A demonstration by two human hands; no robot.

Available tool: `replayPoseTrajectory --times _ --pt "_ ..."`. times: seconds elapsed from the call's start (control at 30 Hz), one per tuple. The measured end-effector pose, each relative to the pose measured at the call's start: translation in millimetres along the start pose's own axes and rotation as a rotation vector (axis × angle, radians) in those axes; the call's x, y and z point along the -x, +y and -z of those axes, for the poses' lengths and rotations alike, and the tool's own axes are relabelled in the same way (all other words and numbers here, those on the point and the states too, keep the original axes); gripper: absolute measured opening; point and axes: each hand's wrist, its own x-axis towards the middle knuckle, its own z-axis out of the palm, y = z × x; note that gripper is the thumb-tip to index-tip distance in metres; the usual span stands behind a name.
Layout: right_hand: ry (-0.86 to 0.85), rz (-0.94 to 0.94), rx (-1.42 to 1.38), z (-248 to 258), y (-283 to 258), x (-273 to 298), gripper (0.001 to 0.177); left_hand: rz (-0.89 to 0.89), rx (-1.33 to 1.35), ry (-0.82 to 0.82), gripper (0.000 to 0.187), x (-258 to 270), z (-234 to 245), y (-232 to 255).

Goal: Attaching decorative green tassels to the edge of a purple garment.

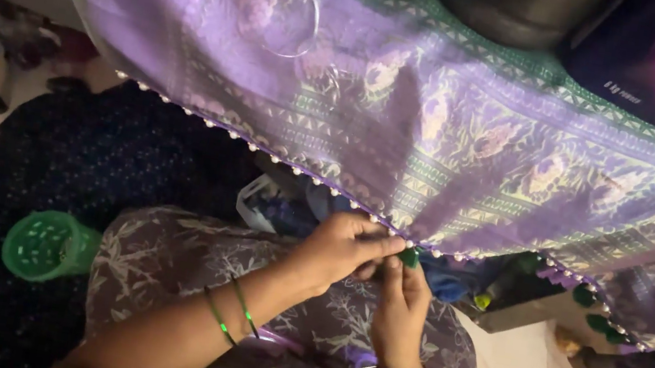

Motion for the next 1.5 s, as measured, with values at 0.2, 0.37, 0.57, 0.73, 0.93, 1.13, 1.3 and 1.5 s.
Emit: replayPoseTrajectory --times 0.2,0.37,0.57,0.73,0.93,1.13,1.3,1.5 --pt "0.278 0.517 0.584 9.7 -57.0 -1.8 0.020 -0.217 -0.369 0.119 0.026 -0.3 -0.8 3.9" --pt "0.171 0.583 0.593 -57.9 -132.4 -31.6 0.014 -0.103 -0.310 0.081 0.028 -2.2 3.8 11.0" --pt "-0.045 0.598 0.758 -145.7 -150.0 -73.6 0.014 -0.537 -0.586 0.137 0.019 -16.0 18.1 -2.2" --pt "-0.030 0.756 0.661 -147.7 -140.2 -83.5 0.008 -0.441 -0.555 0.172 0.020 -11.9 18.1 8.0" --pt "0.002 0.692 0.856 -124.8 -151.1 -47.5 0.005 -0.488 -0.650 0.179 0.019 -11.6 15.8 5.0" --pt "0.115 0.598 1.002 -58.1 -122.5 11.6 0.005 -0.407 -0.471 0.134 0.028 13.5 5.1 35.4" --pt "-0.041 -0.010 0.812 23.6 -59.4 32.8 0.007 -0.003 0.245 0.008 0.018 3.4 -3.5 -0.4" --pt "-0.319 0.055 -0.622 68.3 -121.0 27.6 0.011 0.030 0.406 0.029 0.020 1.1 5.0 -8.4"
